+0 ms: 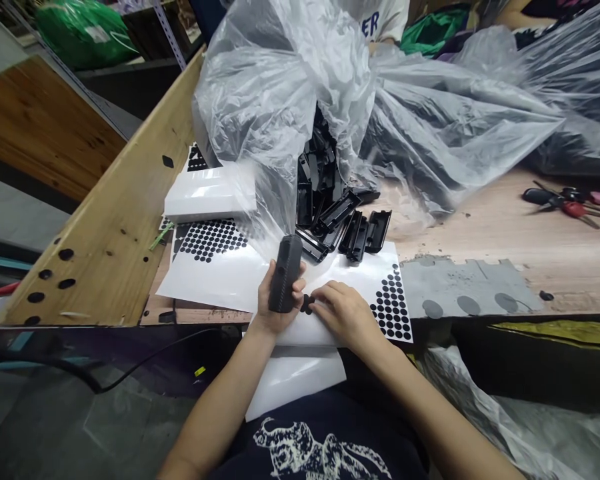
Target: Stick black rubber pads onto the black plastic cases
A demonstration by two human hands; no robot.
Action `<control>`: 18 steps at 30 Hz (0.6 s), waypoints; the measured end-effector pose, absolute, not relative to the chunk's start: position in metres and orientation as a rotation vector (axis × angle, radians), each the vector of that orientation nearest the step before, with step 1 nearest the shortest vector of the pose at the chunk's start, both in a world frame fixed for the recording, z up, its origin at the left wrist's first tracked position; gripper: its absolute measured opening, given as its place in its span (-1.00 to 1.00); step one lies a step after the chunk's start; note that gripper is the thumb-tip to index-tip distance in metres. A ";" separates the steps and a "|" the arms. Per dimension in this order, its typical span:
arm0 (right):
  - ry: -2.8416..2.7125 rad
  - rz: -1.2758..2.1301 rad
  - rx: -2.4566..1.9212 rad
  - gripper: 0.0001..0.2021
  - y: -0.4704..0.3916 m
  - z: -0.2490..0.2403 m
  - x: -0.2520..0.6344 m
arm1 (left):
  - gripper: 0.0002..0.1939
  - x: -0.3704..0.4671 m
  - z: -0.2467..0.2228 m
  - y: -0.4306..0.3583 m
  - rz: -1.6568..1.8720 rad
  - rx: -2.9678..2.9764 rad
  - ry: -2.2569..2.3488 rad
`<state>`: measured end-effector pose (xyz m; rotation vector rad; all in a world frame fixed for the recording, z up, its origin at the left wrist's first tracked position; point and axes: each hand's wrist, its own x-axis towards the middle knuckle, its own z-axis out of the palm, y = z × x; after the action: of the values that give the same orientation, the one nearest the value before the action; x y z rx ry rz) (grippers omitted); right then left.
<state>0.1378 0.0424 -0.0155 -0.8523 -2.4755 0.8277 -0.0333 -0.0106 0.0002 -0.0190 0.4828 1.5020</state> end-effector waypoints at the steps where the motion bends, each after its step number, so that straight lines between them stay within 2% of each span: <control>1: -2.463 0.829 -0.839 -0.94 0.043 -0.017 0.139 | -0.56 -0.037 0.003 -0.010 1.508 -0.074 0.451; 6: -2.341 0.911 -0.680 -0.91 0.039 -0.009 0.143 | -0.63 -0.043 0.002 -0.010 1.556 0.003 0.658; 8: -2.240 1.071 -0.660 -0.90 0.039 0.005 0.145 | -0.56 -0.039 -0.004 -0.011 1.561 0.167 0.734; 11: -1.945 1.381 -0.860 -0.86 0.051 0.033 0.146 | -0.40 -0.035 -0.010 -0.014 1.529 0.359 0.730; 14: -1.633 1.618 -1.065 -0.74 0.071 0.057 0.141 | -0.44 -0.035 -0.012 -0.016 1.469 0.424 0.719; 18: -1.604 1.801 -1.128 -0.64 0.091 0.066 0.128 | -0.47 -0.038 -0.011 -0.016 1.433 0.410 0.743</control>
<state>0.1282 0.0912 0.0661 -1.1276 -1.6036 1.8006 -0.0383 -0.0161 -0.0112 0.4097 0.7432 1.4334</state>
